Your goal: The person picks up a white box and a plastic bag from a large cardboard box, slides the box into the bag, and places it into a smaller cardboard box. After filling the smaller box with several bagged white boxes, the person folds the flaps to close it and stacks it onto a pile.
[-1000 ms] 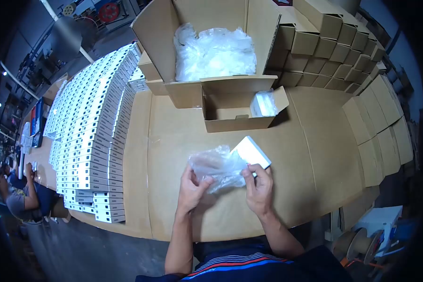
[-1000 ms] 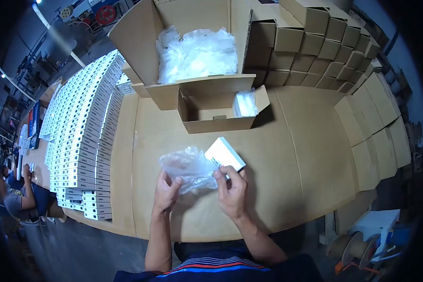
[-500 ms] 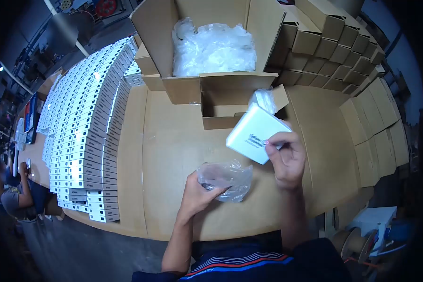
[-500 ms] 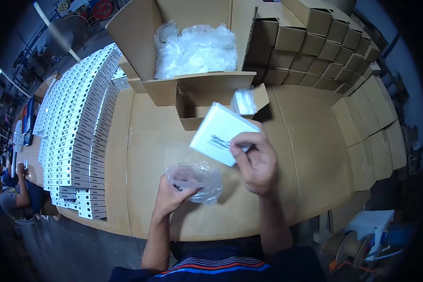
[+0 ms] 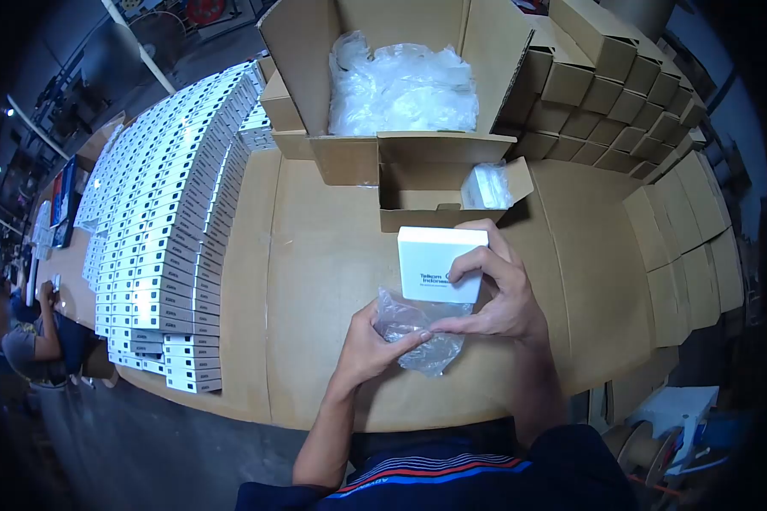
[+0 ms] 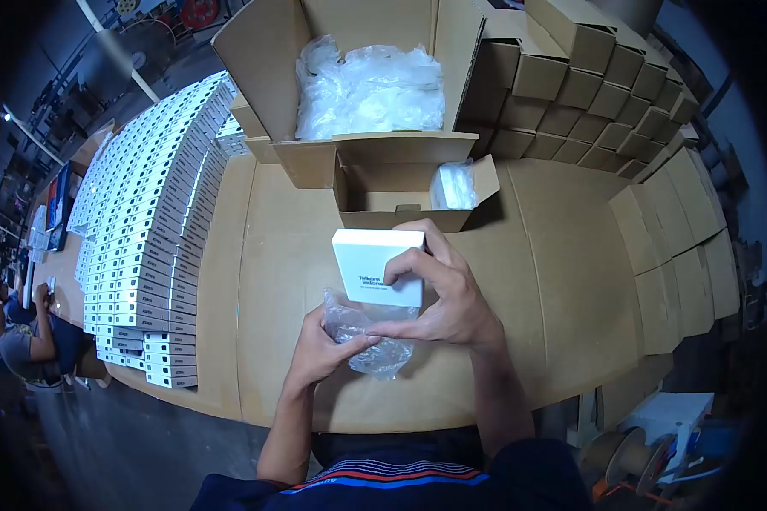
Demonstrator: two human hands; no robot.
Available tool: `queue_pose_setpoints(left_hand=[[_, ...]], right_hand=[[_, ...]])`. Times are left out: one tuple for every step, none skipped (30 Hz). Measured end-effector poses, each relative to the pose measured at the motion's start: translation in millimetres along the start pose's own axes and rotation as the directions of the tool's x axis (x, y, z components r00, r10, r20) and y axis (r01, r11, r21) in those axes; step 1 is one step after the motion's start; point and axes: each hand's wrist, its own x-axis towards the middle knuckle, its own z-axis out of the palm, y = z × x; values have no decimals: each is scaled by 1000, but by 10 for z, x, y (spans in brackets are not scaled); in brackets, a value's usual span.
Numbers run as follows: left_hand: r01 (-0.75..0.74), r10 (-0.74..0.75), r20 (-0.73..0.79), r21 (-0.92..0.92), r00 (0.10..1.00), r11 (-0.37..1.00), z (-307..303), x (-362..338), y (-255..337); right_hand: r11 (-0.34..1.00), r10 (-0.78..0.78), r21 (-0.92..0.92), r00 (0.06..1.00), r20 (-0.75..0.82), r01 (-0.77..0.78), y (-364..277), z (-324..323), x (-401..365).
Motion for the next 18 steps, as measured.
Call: queue_pose_setpoints(left_hand=[[-7, 7, -6, 1, 1000, 1000, 7, 2, -2], [-28, 27, -11, -26, 1000, 999, 14, 12, -22], [-47, 47, -17, -53, 999, 997, 21, 30, -48], [-65, 64, -22, -80, 998, 995, 33, 36, -54], [-54, 52, -20, -80, 998, 995, 50, 18, -37], [-46, 45, -18, -79, 999, 996, 70, 7, 46], [-43, 42, -18, -75, 999, 996, 77, 12, 96], [-61, 60, -10, -70, 998, 996, 69, 1, 88], [-67, 66, -20, -79, 998, 995, 65, -6, 53], [-75, 72, -31, -88, 997, 993, 64, -6, 2], [-82, 78, -43, -98, 996, 992, 63, -9, -25], [-11, 8, -27, -95, 1000, 995, 39, -33, 3], [-22, 20, -15, -87, 1000, 996, 28, -46, 4], [-34, 34, -1, -78, 999, 996, 20, -48, 6], [-47, 48, 14, -70, 999, 996, 19, -49, 4], [-35, 35, 0, -97, 999, 995, 27, -47, -6], [-24, 22, -14, -123, 1000, 992, 36, -37, -25], [-14, 11, -26, -148, 1000, 989, 37, -26, -41]], right_hand=[[1000, -7, 7, 1000, 14, 7, -9, 8, -3], [1000, -13, 13, 999, 30, 13, -27, 27, -1], [1000, -19, 20, 999, 45, 18, -50, 48, -3], [998, 32, 44, 997, 72, -36, -91, 74, -12], [999, 40, 15, 997, 71, -41, -101, 108, -26], [999, 43, -13, 997, 70, -42, -92, 143, -31], [998, 41, -43, 997, 68, -39, -71, 162, -27], [997, 63, -54, 996, 61, -60, -52, 175, -37], [994, 107, -19, 994, 34, -106, -43, 172, -48], [988, 150, 17, 989, 11, -151, -32, 159, -56], [979, 195, 55, 981, -9, -194, -20, 159, -64], [973, 216, 95, 974, -74, -209, 7, 196, -87], [976, 207, 88, 976, -72, -201, 24, 208, -96], [978, 197, 80, 978, -72, -191, 43, 209, -93], [981, 188, 71, 980, -72, -183, 51, 209, -97], [961, 254, 124, 966, -42, -247, 21, 202, -96], [943, 286, 194, 957, -54, -271, 23, 211, -103], [920, 318, 263, 946, -66, -291, 32, 220, -108]])
